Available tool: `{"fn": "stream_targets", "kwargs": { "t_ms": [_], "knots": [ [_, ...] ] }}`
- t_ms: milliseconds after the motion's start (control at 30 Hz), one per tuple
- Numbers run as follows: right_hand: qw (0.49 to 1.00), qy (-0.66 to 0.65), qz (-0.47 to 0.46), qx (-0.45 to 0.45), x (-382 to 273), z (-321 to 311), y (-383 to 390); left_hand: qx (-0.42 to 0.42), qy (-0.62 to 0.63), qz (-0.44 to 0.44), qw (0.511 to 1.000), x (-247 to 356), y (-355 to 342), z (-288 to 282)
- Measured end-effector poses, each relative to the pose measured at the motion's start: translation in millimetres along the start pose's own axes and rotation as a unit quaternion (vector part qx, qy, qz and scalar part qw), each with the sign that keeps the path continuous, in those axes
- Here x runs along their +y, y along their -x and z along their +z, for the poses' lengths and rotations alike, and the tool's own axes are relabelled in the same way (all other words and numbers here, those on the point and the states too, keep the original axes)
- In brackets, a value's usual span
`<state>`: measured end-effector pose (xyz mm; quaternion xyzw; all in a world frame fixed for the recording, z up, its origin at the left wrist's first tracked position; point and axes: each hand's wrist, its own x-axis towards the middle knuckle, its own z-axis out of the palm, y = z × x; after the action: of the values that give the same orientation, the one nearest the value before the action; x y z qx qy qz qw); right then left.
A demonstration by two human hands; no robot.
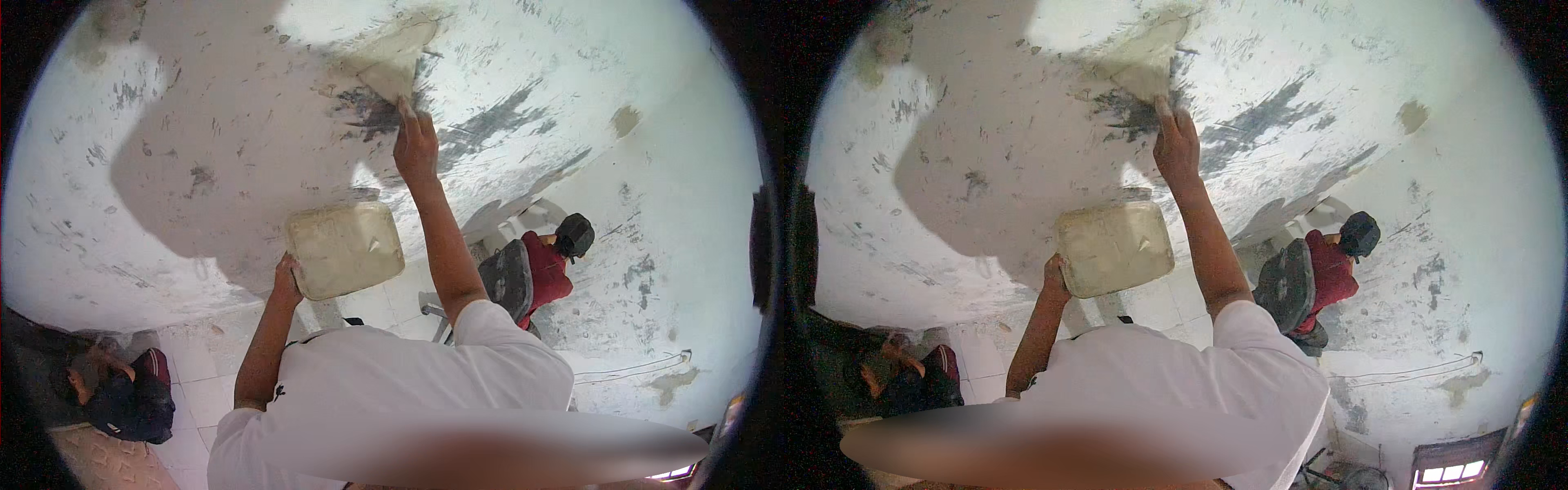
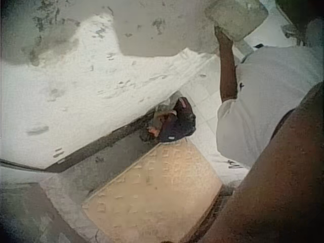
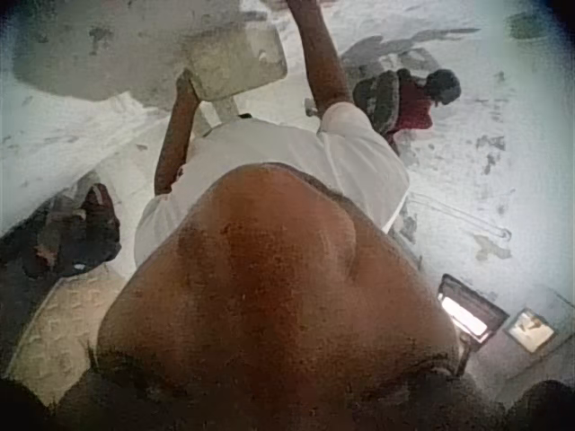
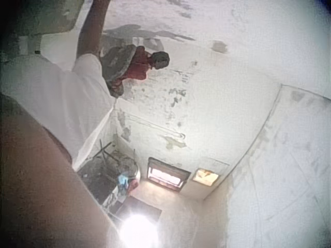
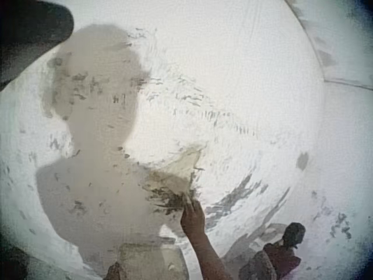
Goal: The person applies putty to the ceiling and walls of a room with a putty knife, taking the putty from a small container.
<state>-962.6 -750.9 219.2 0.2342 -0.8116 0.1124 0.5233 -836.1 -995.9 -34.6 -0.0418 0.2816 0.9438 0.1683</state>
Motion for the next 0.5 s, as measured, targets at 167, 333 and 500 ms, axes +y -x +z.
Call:
{"fn": "stream_targets", "kwargs": {
  "t_ms": [167,333,500],
  "knots": [
    [1.000,-0.006,0.011,-0.004,0,-24,34,0.006,-0.046,0.049,0.998,9,16,21],
    [0.991,-0.088,0.060,0.082,-17,-35,-17,-0.062,0.035,0.007,0.997,-6,0,-7],
    [0.997,-0.010,0.008,0.071,-26,-7,-38,-0.045,-0.011,0.005,0.999,-9,2,2]
  ]
}}
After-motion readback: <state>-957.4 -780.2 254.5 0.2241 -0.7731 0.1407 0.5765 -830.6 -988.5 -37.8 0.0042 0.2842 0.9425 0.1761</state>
